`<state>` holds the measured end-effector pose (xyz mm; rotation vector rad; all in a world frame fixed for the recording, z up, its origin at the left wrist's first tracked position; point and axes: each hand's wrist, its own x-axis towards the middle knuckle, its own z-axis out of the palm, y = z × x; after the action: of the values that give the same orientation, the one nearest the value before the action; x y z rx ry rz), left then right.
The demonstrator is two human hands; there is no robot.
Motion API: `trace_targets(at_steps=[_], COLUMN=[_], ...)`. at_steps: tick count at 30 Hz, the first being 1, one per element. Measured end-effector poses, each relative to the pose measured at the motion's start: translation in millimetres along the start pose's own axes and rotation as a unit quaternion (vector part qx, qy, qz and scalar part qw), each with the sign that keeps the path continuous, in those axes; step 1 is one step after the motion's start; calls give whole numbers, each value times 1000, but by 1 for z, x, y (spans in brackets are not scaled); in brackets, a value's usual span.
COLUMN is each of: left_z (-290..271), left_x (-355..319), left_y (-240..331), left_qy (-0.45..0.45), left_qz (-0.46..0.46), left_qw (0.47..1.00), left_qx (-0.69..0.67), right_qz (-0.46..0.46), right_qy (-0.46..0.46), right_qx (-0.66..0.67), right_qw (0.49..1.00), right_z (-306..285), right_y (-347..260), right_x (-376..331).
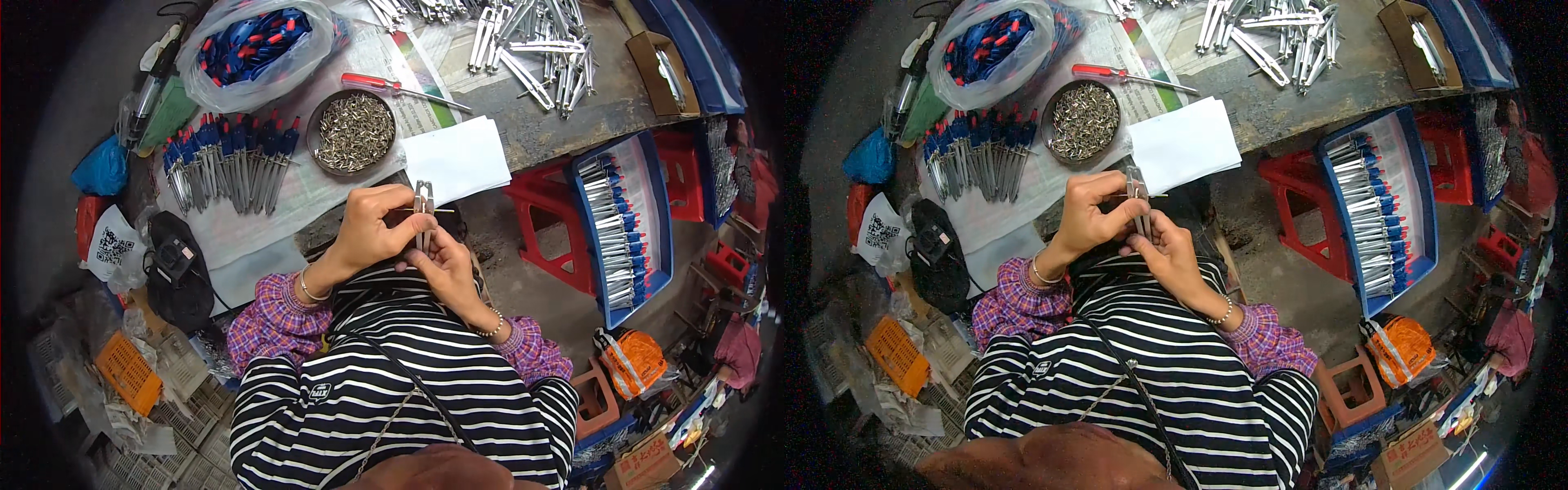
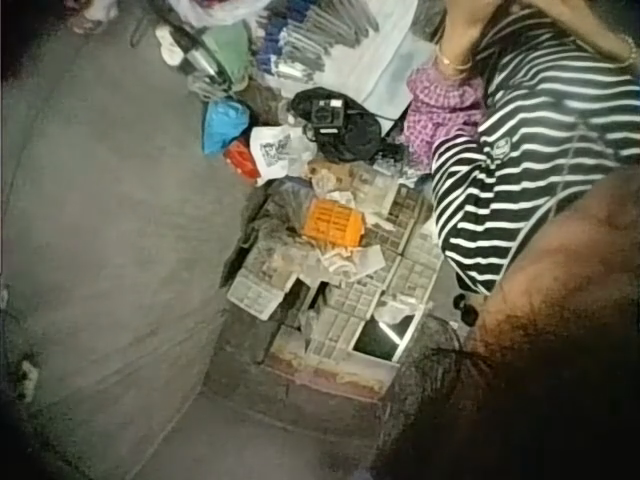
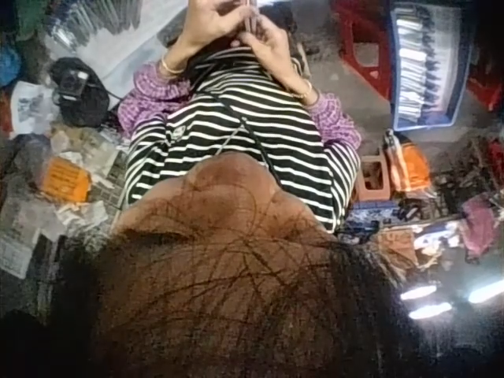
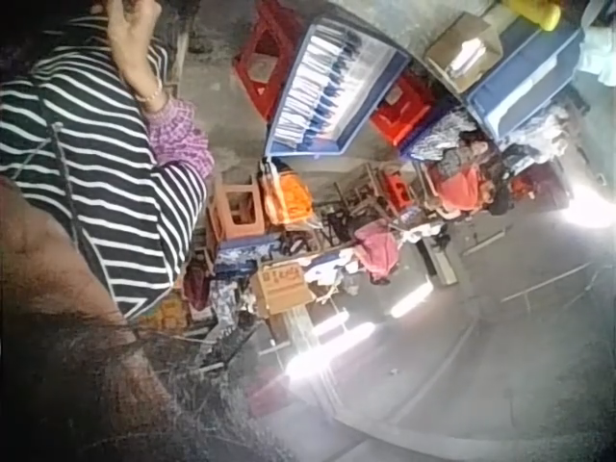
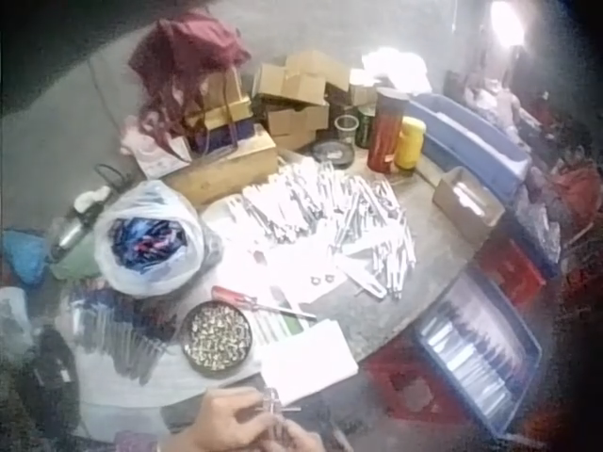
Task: Assembling small metal components and applying a sealant or lubricant to them at a manual workstation.
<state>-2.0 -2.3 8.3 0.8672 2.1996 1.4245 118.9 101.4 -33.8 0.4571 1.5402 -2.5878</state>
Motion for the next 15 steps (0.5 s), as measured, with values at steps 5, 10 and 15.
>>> trace_targets(at_steps=[5, 10, 15], left_z=[-4, -8, -2], left_x=[-3, 0, -5], left_y=[-1, 1, -10], left_qy=[-8, -44, -14], left_qz=[-5, -49, -46], left_qw=[1000, 995, 990], left_qx=[-26, -71, -133], right_qz=[33, 47, 79], right_qy=[-16, -23, -71], right_qx=[6, 38, 35], right_qw=[999, 998, 994], right_z=[-4, -14, -17], right_y=[-9, -9, -11], right_x=[3, 3, 6])
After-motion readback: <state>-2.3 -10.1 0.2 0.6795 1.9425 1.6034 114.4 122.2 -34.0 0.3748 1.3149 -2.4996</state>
